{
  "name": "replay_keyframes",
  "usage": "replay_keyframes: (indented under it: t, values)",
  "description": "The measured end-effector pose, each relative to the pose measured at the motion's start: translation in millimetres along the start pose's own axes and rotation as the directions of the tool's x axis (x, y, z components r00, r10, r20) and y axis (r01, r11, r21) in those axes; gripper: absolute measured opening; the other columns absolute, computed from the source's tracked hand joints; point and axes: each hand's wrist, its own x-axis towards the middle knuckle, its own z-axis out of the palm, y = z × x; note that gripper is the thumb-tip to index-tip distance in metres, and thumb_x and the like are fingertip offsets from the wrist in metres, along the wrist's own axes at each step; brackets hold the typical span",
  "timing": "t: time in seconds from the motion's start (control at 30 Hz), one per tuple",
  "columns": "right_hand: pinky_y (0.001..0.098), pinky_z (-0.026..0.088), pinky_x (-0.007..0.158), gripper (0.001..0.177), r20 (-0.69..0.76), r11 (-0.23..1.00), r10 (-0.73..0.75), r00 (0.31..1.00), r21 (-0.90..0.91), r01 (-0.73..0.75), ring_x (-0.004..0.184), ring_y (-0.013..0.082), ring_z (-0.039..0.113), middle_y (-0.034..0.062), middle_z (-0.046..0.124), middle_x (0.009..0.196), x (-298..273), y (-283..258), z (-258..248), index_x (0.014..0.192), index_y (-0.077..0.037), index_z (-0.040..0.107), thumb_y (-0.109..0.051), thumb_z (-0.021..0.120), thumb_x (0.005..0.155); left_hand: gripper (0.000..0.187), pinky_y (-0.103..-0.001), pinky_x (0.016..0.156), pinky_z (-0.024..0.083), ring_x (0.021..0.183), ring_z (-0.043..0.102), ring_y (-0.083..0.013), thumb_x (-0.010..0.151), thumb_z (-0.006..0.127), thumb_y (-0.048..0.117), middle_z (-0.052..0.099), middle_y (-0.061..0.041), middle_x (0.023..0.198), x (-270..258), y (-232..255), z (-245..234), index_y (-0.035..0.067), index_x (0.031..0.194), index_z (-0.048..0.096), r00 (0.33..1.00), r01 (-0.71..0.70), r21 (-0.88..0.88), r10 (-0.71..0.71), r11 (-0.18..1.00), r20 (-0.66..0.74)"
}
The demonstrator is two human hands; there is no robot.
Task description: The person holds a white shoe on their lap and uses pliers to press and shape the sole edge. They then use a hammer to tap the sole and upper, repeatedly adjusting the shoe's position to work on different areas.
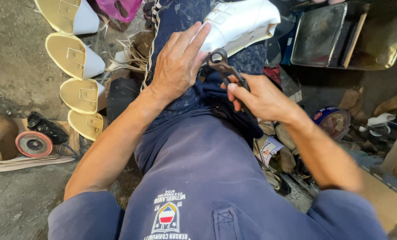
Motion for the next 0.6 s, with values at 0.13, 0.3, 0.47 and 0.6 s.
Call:
replay_keyframes:
  t: [0.13, 0.3, 0.47, 0.6]
  values:
    - [0.0459, 0.047, 0.074, 0.02, -0.098, 0.941, -0.184, 0.978, -0.304, 0.147, 0.085, 0.0343, 0.066, 0.0097, 0.071, 0.095, 4.6, 16.2, 11.1, 0.111, -0.008, 0.058, -0.024, 0.049, 0.104, 0.054, -0.046, 0.092, 0.058, 0.108, 0.063, -0.0366, 0.108, 0.069, 0.015, 0.06, -0.022, 0.144, 0.2, -4.4, 2.9, 0.005, 0.153, 0.042, 1.0, 0.019, -0.048, -0.02, 0.999, -0.017]
    - [0.0603, 0.05, 0.067, 0.04, -0.143, 0.86, -0.193, 0.971, -0.501, 0.097, 0.099, 0.046, 0.066, 0.0171, 0.067, 0.125, 0.3, 16.9, 13.0, 0.142, -0.007, 0.048, -0.018, 0.049, 0.103, 0.038, -0.045, 0.096, 0.054, 0.108, 0.063, -0.0369, 0.115, 0.051, 0.02, 0.059, -0.018, 0.144, 7.2, 3.7, 0.4, 0.004, 0.149, 0.049, 0.998, 0.057, -0.094, -0.06, 0.994, -0.032]
    - [0.063, 0.059, 0.058, 0.04, -0.126, 0.814, -0.225, 0.966, -0.569, 0.115, 0.089, 0.0461, 0.071, 0.024, 0.069, 0.125, -1.4, -4.2, -9.4, 0.141, 0.001, 0.05, -0.013, 0.052, 0.104, 0.041, -0.043, 0.098, 0.056, 0.111, 0.062, -0.0342, 0.113, 0.061, 0.018, 0.058, -0.014, 0.147, 1.6, 10.8, 2.7, 0.011, 0.151, 0.048, 0.995, 0.092, -0.031, -0.093, 0.995, -0.023]
    - [0.0635, 0.055, 0.07, 0.023, -0.009, 0.818, -0.077, 0.997, -0.573, 0.058, 0.085, 0.0466, 0.069, 0.0214, 0.07, 0.105, -3.9, -9.3, -29.9, 0.112, -0.002, 0.059, -0.023, 0.05, 0.108, 0.045, -0.043, 0.091, 0.054, 0.118, 0.061, -0.0336, 0.113, 0.064, 0.02, 0.055, -0.013, 0.151, -1.4, 11.6, 1.3, 0.012, 0.153, 0.046, 0.999, 0.05, 0.071, -0.051, 0.996, 0.013]
